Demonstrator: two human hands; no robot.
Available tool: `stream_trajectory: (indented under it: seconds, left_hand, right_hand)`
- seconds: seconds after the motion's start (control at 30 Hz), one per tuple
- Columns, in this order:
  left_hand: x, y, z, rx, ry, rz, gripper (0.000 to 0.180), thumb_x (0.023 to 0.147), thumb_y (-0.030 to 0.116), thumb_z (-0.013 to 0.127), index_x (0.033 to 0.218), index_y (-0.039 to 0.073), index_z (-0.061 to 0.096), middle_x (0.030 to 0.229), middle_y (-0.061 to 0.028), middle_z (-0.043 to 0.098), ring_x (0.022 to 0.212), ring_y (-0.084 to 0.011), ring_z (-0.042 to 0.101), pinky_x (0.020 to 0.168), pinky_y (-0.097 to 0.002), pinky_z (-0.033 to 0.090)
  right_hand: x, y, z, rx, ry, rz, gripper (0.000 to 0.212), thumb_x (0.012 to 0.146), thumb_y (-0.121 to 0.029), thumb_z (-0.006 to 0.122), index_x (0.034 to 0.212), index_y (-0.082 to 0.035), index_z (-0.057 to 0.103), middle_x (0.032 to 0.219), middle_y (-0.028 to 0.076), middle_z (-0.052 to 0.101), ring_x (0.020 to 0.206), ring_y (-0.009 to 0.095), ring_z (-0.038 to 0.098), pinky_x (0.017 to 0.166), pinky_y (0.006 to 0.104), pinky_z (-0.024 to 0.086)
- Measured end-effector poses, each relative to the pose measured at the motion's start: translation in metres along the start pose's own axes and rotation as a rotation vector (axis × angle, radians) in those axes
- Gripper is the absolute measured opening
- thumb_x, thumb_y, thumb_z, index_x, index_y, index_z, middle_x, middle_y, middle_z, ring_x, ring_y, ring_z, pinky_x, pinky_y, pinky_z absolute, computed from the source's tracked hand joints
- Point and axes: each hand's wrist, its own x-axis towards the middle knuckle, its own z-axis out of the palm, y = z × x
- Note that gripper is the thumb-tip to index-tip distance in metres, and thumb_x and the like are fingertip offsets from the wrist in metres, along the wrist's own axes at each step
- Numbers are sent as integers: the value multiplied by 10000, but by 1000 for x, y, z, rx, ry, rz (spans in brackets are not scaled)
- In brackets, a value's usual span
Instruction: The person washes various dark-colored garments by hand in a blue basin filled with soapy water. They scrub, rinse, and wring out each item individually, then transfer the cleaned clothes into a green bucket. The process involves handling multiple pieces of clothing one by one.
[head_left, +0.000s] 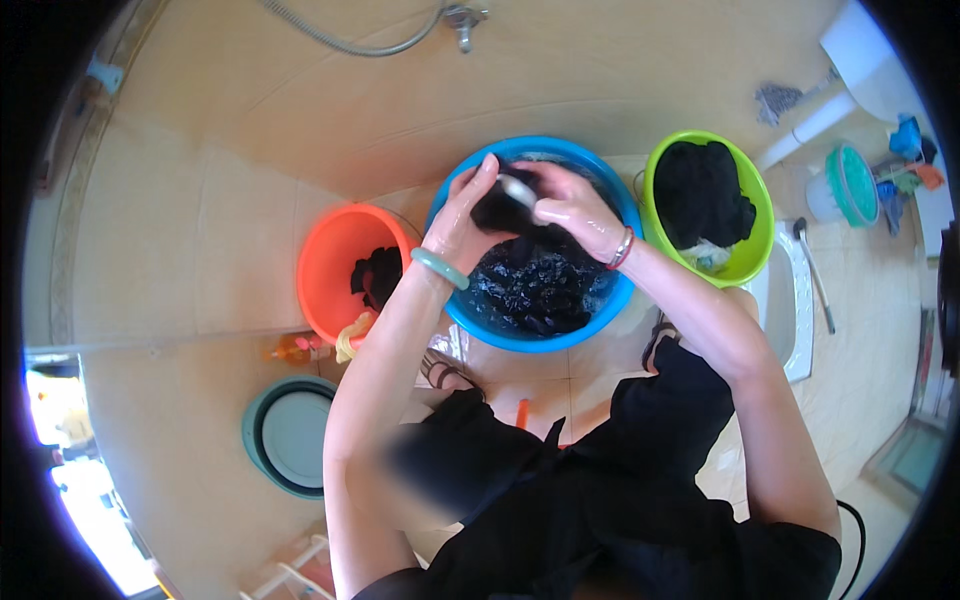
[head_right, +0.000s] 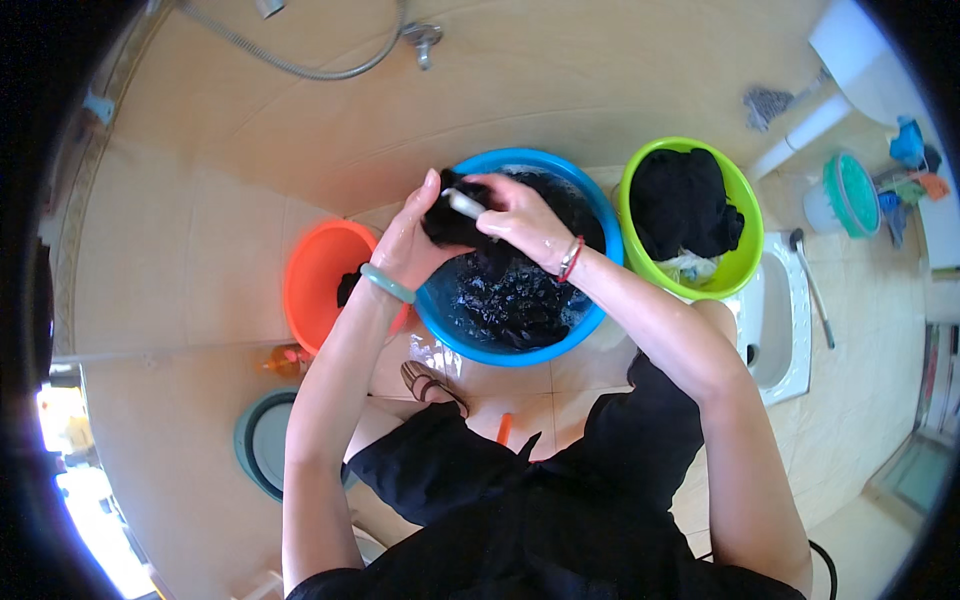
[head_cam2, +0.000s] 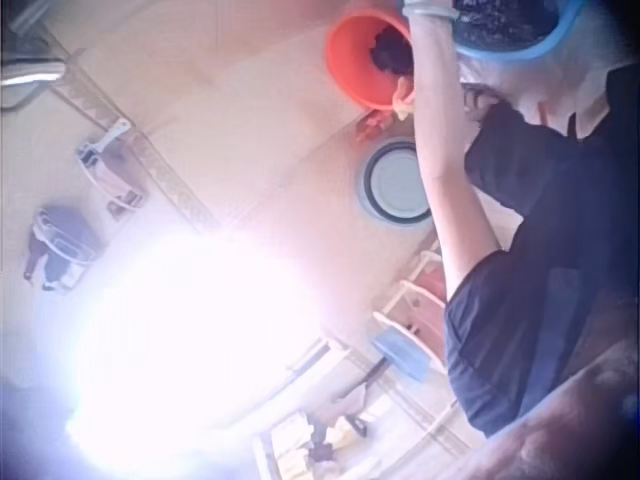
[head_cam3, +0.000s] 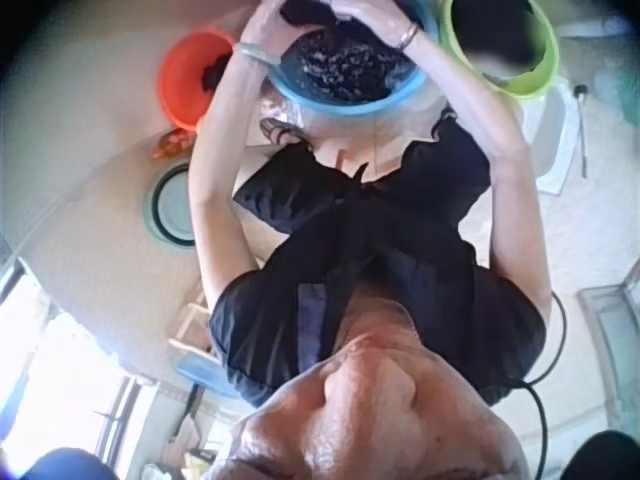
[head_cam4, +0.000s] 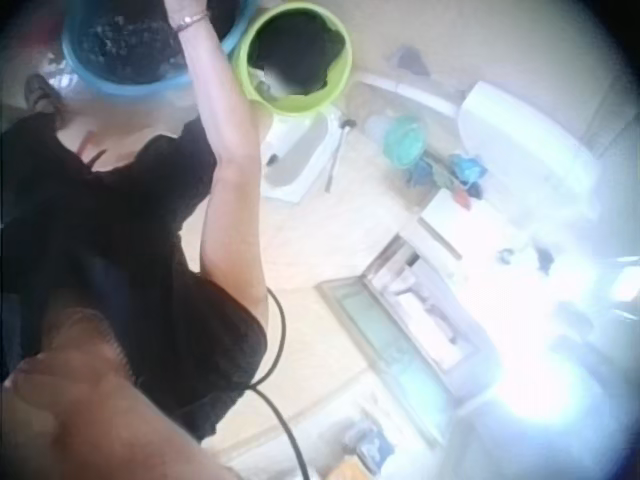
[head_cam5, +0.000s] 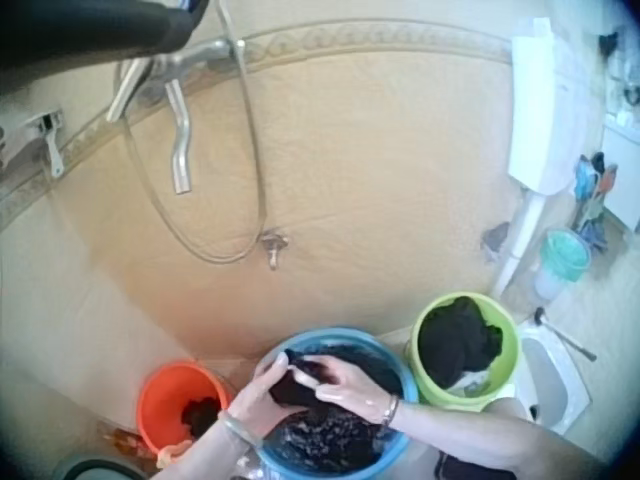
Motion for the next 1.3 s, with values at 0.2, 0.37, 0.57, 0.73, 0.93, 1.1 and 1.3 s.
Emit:
stream_trajectory:
  seconds: [0.2, 0.37, 0.57, 0.73, 0.93, 1.1, 1.3]
  left_hand:
    - [-1, 2, 26, 532, 432, 250, 674, 753, 266, 794, 1256, 12, 425, 1016, -126, 601, 800, -205, 641, 639, -353, 555]
    - [-19, 35, 24, 554, 441, 382, 432, 757, 130, 741, 1137, 8, 577, 926, -83, 640, 761, -166, 647, 580, -281, 546]
    - [-62, 86, 67, 359, 389, 532, 353, 759, 60, 692, 1094, -5, 600, 862, -73, 640, 742, -165, 656, 597, -290, 556]
    - [-90, 125, 87, 282, 223, 715, 255, 788, 73, 680, 1019, -13, 618, 856, -78, 651, 757, -170, 656, 638, -306, 570]
    - [-104, 145, 95, 260, 66, 823, 241, 880, 152, 587, 1060, -3, 623, 957, -95, 671, 870, -212, 651, 777, -353, 542]
    - [-105, 150, 90, 285, 76, 901, 240, 888, 167, 577, 1056, 1, 623, 965, -97, 670, 885, -220, 649, 787, -357, 540]
    - [-84, 173, 30, 1348, 619, 1480, 242, 898, 184, 565, 1050, 5, 622, 976, -100, 670, 904, -230, 646, 799, -362, 536]
  right_hand:
    - [-3, 2, -7, 250, -192, 17, 570, 783, 20, 430, 1353, 26, 427, 1255, 124, 562, 1118, 162, 554, 910, 271, 449]
    - [3, -15, -18, 237, -241, -68, 679, 768, -69, 493, 1423, -28, 320, 1348, 192, 505, 1231, 234, 495, 1020, 349, 380]
    - [14, 17, -35, -597, 24, -229, 1053, 696, -330, 806, 1490, -68, 166, 1495, 205, 284, 1383, 310, 287, 1116, 404, 254]
    - [15, 62, -34, -875, -41, -145, 1343, 495, -507, 888, 1478, -6, 122, 1497, 213, 261, 1395, 344, 260, 1136, 422, 231]
    - [22, 107, -22, -1347, 136, -6, 1263, 505, -608, 841, 1461, -48, 235, 1453, 196, 333, 1328, 361, 344, 1106, 442, 264]
    - [45, 119, -21, -729, 160, 128, 970, 604, -480, 814, 1366, -45, 401, 1339, 170, 465, 1219, 315, 451, 1043, 400, 338]
    - [37, 119, -43, -340, 275, 156, 551, 769, -103, 718, 1267, -3, 502, 1178, 114, 629, 1079, 193, 582, 954, 316, 439]
